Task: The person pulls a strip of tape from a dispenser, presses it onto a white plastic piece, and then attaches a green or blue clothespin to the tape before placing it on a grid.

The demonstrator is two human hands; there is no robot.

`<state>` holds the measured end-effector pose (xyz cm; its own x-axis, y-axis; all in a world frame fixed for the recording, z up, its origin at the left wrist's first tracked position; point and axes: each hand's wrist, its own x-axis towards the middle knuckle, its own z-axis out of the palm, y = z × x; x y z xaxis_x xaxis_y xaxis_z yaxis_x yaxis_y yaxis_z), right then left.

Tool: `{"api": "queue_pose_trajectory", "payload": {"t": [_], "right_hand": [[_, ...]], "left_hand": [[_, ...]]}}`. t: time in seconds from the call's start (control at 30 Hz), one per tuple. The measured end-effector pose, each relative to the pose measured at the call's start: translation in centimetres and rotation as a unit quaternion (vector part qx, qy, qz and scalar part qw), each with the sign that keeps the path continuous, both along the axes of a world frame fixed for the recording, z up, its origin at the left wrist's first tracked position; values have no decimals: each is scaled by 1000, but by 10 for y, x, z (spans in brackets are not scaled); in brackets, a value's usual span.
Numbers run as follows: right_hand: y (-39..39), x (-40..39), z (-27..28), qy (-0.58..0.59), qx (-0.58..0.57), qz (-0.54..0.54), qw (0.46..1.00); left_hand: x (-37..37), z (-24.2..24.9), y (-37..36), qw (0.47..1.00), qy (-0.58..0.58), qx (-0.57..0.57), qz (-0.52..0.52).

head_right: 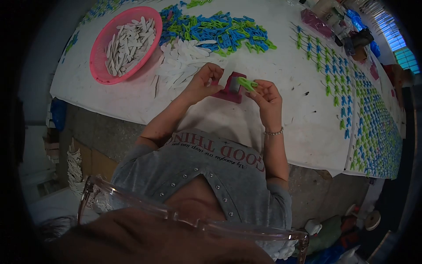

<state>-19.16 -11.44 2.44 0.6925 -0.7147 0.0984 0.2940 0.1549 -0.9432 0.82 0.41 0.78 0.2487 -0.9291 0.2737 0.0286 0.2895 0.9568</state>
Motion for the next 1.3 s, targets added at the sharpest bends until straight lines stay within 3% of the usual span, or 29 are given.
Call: {"api": "queue_pose_trajectory", "payload": {"t": [0.5,0.6,0.67,0.77,0.83,0.87,0.9,0.97,1.03,1.1,1.13,1.17,1.2,1.3], "right_hand": [[24,3,-4,12,-14,14,1000],[24,2,0,-3,17,21,1000],[17,-3,-6,-52,202,84,974],[11,-6,-14,-39,220,87,971],[-6,-9,-22,-38,147,1,988],[-17,-10,-28,-30,79,-66,994],[-34,-13,-40,-33,77,-77,993],[-77,-23,-66,51,-80,-269,958],[-110,-40,-72,91,-107,-330,934],[-142,-53,-78,131,-131,-385,904],[-158,-57,-81,159,-149,-434,874],[-174,-61,-85,187,-166,-481,840],[-188,-65,-89,185,-166,-484,839],[-229,-72,-102,244,-180,-528,793]], "left_hand": [[-9,0,6,996,-90,-8,18],[-10,0,7,996,-85,0,15],[-11,-6,3,997,-75,-7,-8],[-9,-10,-3,998,-45,6,-54],[-5,-2,-6,978,-180,-48,89],[4,-4,-6,979,-181,-53,76],[16,-8,-5,963,-234,-24,128],[41,-17,-1,932,-307,27,191],[63,-30,8,922,-330,46,197],[81,-47,15,857,-428,78,278],[84,-52,18,857,-429,75,275],[87,-57,21,820,-477,85,304],[87,-60,22,779,-522,96,334],[83,-62,21,780,-521,85,335]]}}
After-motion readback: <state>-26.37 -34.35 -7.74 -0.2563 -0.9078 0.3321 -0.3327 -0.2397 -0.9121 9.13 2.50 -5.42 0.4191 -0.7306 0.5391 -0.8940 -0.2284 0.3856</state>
